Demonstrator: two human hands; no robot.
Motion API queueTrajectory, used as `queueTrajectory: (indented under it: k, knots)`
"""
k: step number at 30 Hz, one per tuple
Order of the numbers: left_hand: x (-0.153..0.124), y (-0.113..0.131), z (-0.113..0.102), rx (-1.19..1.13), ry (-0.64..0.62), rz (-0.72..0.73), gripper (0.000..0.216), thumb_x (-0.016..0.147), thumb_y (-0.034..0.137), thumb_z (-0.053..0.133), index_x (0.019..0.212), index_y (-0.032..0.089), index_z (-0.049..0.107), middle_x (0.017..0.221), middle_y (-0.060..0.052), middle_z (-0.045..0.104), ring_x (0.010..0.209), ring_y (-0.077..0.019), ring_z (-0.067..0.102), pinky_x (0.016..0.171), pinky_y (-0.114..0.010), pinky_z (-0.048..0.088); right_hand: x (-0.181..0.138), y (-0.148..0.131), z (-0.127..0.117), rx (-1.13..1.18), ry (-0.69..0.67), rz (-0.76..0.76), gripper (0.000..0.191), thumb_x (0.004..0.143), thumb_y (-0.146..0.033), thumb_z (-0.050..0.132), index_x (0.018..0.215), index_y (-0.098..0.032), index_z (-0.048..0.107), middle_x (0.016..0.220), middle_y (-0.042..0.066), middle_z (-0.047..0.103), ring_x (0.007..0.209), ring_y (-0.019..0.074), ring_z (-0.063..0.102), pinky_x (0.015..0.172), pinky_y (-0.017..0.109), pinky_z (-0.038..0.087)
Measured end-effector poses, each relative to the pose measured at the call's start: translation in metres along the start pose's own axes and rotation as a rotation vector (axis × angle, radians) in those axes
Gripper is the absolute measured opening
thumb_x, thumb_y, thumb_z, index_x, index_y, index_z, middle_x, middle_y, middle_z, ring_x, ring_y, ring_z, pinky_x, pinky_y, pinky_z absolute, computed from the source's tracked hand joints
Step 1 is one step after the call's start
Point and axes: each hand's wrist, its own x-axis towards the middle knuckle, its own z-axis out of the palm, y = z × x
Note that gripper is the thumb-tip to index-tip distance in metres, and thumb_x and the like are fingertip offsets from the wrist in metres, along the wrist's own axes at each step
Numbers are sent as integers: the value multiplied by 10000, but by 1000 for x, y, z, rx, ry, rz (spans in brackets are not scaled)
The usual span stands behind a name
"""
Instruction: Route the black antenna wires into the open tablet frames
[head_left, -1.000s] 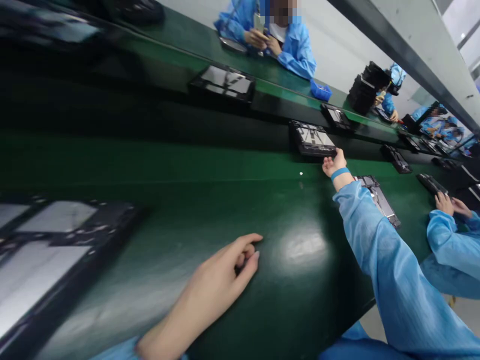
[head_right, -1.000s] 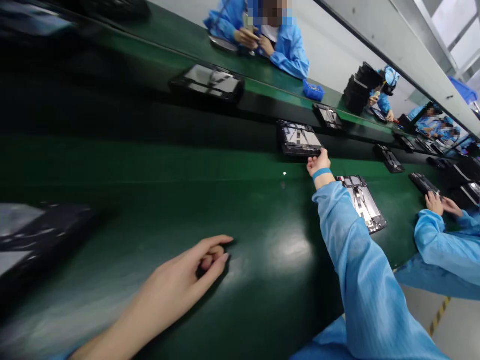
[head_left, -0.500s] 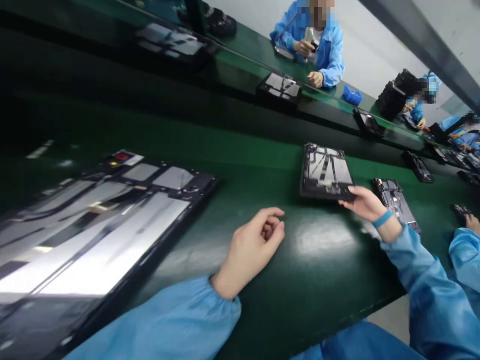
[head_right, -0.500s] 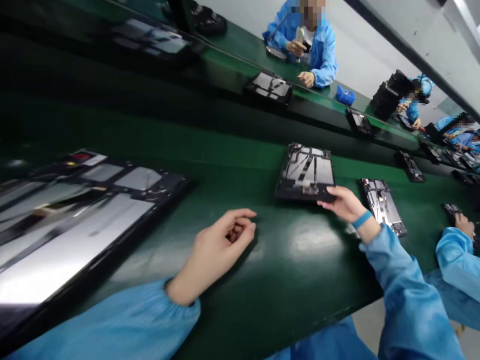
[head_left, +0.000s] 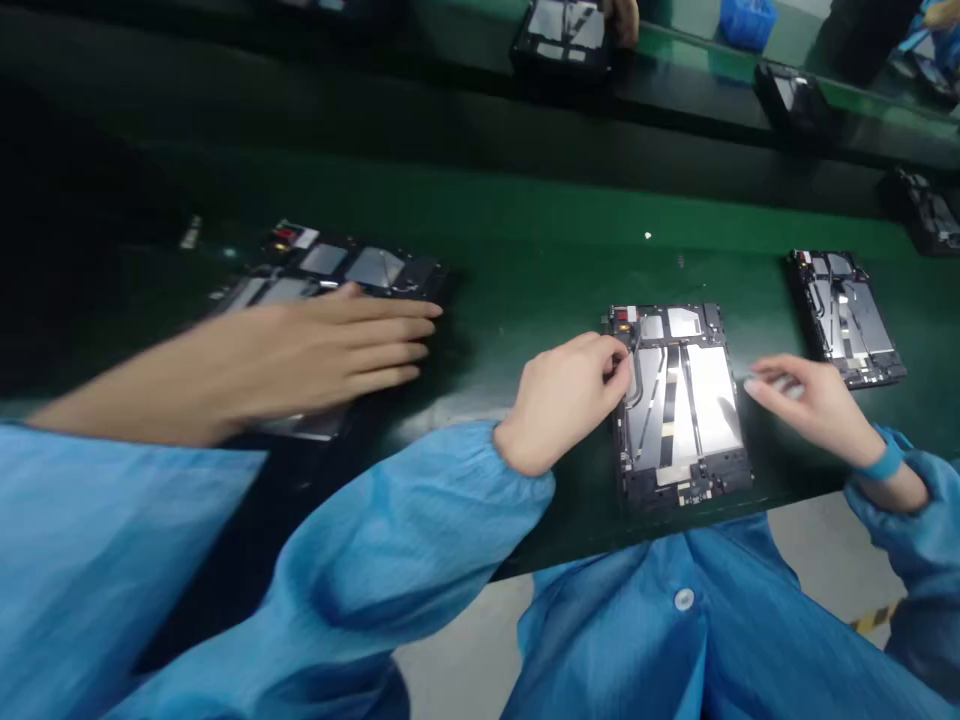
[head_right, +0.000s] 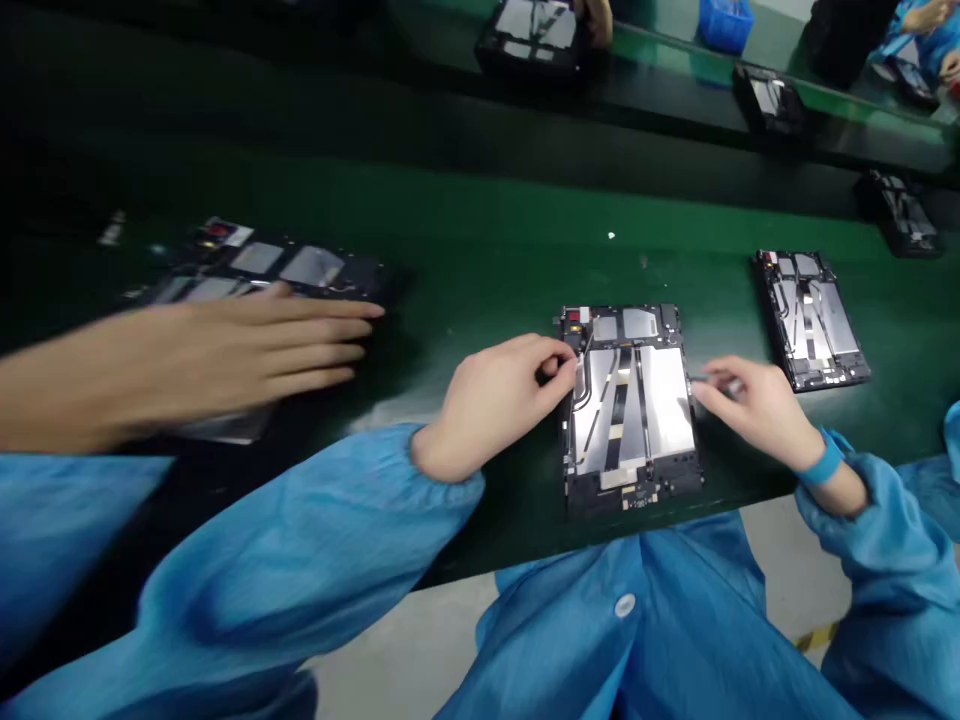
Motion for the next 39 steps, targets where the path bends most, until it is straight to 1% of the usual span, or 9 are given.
queueTrajectory:
  k: [3,8,14,19,23,26,29,33,39]
  knots:
    - [3,34,-7,307,-129,-58,359,1000,253,451,1049,115,779,1070,-190,787,999,-367,784,776,-408,577,51,-25,25,-219,107,-178,294,996,-423,641,1042,-183,803,1125,134,818,1099,302,727,1044,470,549]
    - [12,59,-6,460,-216,-57,401,981,124,390,1092,37,765,1070,-263,791,1060,-396,794,853,-442,596,111,-72,75,-547,63,-122,500,1047,-500,569,1150,-69,800,1283,252,741,1288,408,615,1047,515,511]
    - [4,44,-20,394,-297,-169,301,920,204,490,988,128,773,1016,-207,811,1027,-427,793,801,-442,585,133,-75,88,-312,-35,-162,254,1002,-287,619,1056,-197,850,1186,131,802,1130,322,697,986,445,520]
    - [-17,5,-21,274,-208,-352,181,881,245,531,917,192,700,927,-143,794,933,-387,772,776,-437,564,127,-59,89,-176,63,-246,148,914,-149,665,939,-207,799,947,55,805,1000,271,689,905,385,484]
    - [-10,-21,-3,-91,-38,-264,308,864,283,581,1150,180,629,930,-72,749,795,-249,712,769,-369,543,102,-52,85,-123,66,-301,150,858,-82,657,879,-208,737,799,13,752,835,215,652,799,334,447]
    - [5,-28,7,-373,23,-199,243,851,304,597,1067,196,616,840,-12,679,722,-177,641,733,-321,507,81,-47,80,-51,53,-361,148,818,-67,668,839,-210,702,772,-2,735,778,185,628,784,315,453]
    - [15,-32,7,-597,-39,-172,187,800,327,663,922,197,606,786,10,618,678,-140,588,663,-284,472,62,-40,79,75,71,-450,145,816,-73,655,819,-215,682,768,-11,733,750,164,623,765,298,472]
    - [18,-41,1,-848,-172,-181,305,738,361,791,907,190,605,734,34,599,582,-103,554,575,-252,461,49,-32,84,192,110,-545,144,871,-106,626,809,-228,672,788,-12,753,762,161,644,759,301,495]
    - [18,-44,-1,-965,-210,-250,333,681,263,873,871,182,611,679,42,608,516,-80,555,520,-220,468,48,-29,88,197,96,-547,126,926,-133,636,873,-231,695,824,-6,775,797,169,665,789,319,514]
